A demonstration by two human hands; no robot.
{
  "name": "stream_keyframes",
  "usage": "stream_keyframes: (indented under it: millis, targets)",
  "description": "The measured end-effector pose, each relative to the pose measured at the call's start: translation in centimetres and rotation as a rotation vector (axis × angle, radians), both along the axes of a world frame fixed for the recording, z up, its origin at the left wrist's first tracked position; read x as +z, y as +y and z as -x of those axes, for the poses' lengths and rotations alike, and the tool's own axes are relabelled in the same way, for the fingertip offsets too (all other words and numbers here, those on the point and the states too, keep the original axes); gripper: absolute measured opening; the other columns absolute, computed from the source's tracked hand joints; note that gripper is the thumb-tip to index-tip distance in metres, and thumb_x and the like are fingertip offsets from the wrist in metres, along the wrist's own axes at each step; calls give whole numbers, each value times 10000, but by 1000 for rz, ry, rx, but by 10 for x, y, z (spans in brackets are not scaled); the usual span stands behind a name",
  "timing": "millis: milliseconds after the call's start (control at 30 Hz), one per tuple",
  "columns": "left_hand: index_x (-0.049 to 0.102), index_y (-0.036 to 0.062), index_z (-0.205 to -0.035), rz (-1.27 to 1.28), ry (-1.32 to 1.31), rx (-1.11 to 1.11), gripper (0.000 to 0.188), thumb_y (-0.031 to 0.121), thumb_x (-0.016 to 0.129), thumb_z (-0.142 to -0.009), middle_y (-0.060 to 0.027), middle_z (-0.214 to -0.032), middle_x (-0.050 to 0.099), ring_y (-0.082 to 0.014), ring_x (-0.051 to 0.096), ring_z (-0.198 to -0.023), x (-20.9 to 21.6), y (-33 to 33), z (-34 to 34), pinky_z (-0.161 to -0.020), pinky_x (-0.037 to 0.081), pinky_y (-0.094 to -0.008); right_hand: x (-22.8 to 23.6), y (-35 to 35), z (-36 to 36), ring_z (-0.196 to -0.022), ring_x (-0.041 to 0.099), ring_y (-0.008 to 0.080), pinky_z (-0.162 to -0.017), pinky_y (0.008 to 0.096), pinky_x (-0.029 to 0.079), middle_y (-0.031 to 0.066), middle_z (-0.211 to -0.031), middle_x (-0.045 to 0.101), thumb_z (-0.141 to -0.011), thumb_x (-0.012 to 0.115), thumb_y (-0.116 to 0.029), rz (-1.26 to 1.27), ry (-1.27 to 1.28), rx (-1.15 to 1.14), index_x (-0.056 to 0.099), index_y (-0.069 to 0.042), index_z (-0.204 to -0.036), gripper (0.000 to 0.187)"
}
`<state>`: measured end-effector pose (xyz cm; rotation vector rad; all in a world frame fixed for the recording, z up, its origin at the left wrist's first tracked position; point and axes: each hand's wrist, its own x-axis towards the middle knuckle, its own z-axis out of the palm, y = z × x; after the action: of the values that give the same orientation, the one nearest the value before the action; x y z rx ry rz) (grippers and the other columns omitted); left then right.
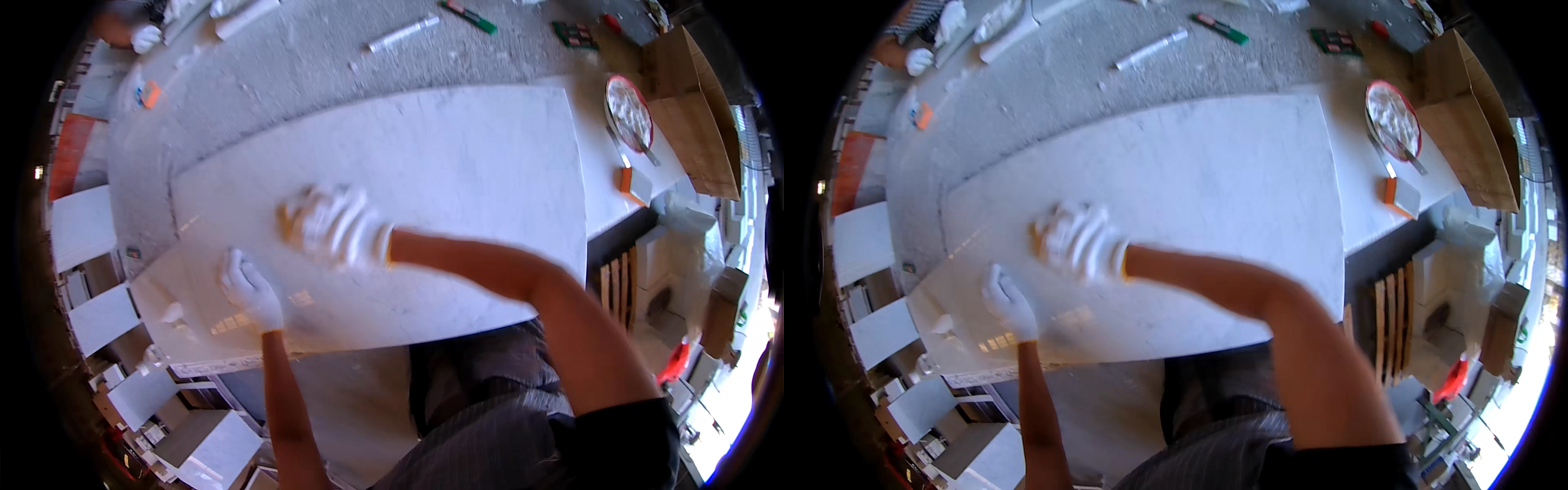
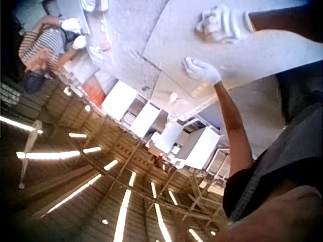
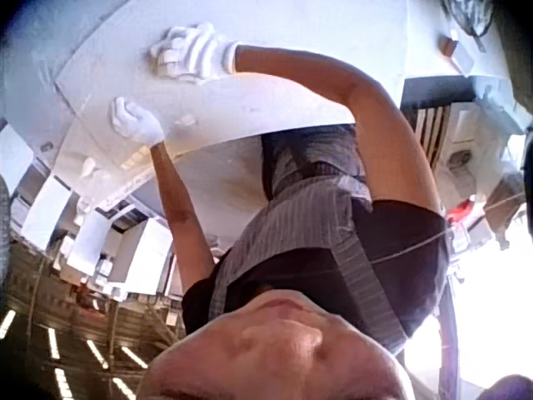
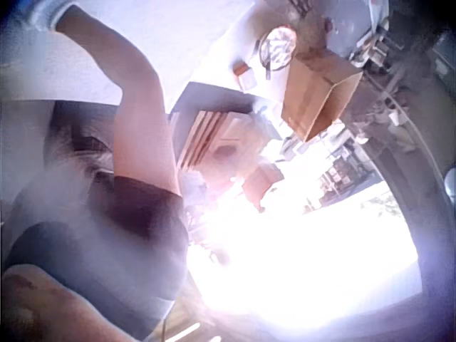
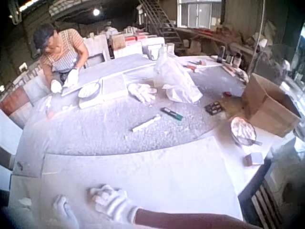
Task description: The person picks up a large white tile from a pallet, walks to a workbench, and wipes the tile surface with a cloth. The person then places the tile on a rack and repeats the process with another tile, wiping it thoroughly before setting it down.
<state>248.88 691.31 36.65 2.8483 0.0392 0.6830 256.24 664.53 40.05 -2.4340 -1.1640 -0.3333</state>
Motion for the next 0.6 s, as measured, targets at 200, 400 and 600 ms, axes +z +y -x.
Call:
stream_keyframes:
  millis: [200,400,600]
  targets:
    - [622,36,-1182,-31,28,108,270,149,501,-968,-161,-1230,604,-336,541,-1162,6,-9,12,-995,418,-442,5,-133,-62,-1015,617,312,-825,428,542,105,-1326,532,-874,614,-402,401,132,-417,591,-211,-1258,429]
    - [626,63,-1197,-77,24,91,284,178,494,-973,-126,-1268,600,-304,549,-1169,4,-14,7,-996,427,-410,-14,-194,-31,-1092,568,317,-903,455,495,35,-1300,565,-865,642,-412,164,110,-447,579,-219,-1283,465]
    - [620,90,-1221,-91,2,102,304,198,471,-979,-123,-1227,614,-294,555,-1157,-1,-4,11,-980,436,-411,-24,-231,19,-1282,447,373,-1096,494,327,107,-1373,515,-883,621,-362,-263,-82,-327,507,-149,-1352,528]
